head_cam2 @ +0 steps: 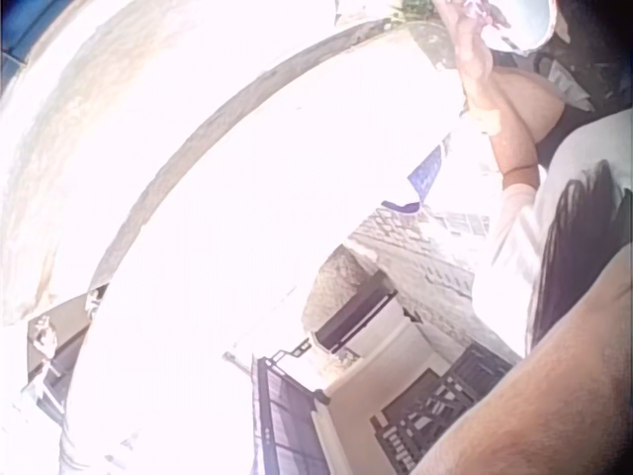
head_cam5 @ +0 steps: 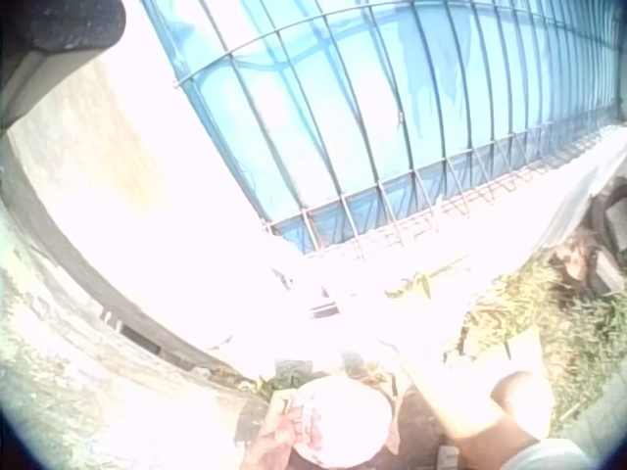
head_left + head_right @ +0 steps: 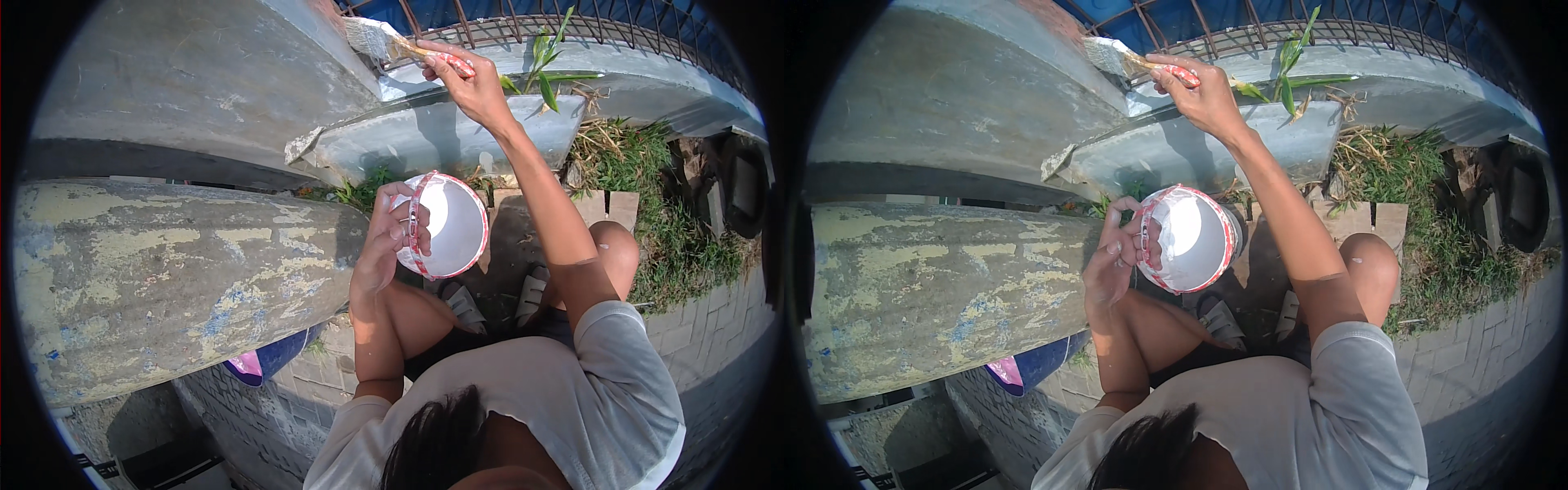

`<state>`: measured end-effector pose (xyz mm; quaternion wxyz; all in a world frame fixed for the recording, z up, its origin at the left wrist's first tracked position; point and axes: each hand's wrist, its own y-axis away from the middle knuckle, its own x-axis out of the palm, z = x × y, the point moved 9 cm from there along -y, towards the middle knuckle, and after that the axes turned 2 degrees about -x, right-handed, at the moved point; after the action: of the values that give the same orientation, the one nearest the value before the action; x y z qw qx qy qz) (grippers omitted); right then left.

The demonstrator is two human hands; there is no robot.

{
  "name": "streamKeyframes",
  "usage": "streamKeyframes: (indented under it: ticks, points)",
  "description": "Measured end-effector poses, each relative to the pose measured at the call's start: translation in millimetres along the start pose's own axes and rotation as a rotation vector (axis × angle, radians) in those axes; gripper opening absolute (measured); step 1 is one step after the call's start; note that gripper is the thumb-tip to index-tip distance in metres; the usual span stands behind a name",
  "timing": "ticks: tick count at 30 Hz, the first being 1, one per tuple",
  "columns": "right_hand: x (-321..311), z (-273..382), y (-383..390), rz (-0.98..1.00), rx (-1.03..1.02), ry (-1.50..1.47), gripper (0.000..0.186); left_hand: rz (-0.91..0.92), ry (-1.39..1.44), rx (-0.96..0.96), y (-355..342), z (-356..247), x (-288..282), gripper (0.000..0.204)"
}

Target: The person paints a concrete wall ledge using a brush dipped into a bucket of white paint.

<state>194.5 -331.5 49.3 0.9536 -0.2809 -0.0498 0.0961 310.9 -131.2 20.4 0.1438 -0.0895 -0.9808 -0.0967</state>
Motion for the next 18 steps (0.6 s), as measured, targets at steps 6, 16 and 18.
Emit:
streamKeyframes:
  ticks: [6, 16, 18]
  points:
    - [24.9, 27.7, -11.0, 0.077, -0.286, 0.309, 0.028, -0.018, 0.022, 0.017, 1.0, -3.0, -2.3, 0.065]
    - [37.8, 58.5, -47.5, 0.150, -0.271, 0.452, 0.026, 0.030, 0.032, -0.007, 2.3, -0.5, -1.0, 0.061]
    - [53.3, 49.0, -57.7, 0.155, -0.267, 0.475, 0.024, 0.045, 0.050, 0.004, 3.8, -0.6, -0.9, 0.059]
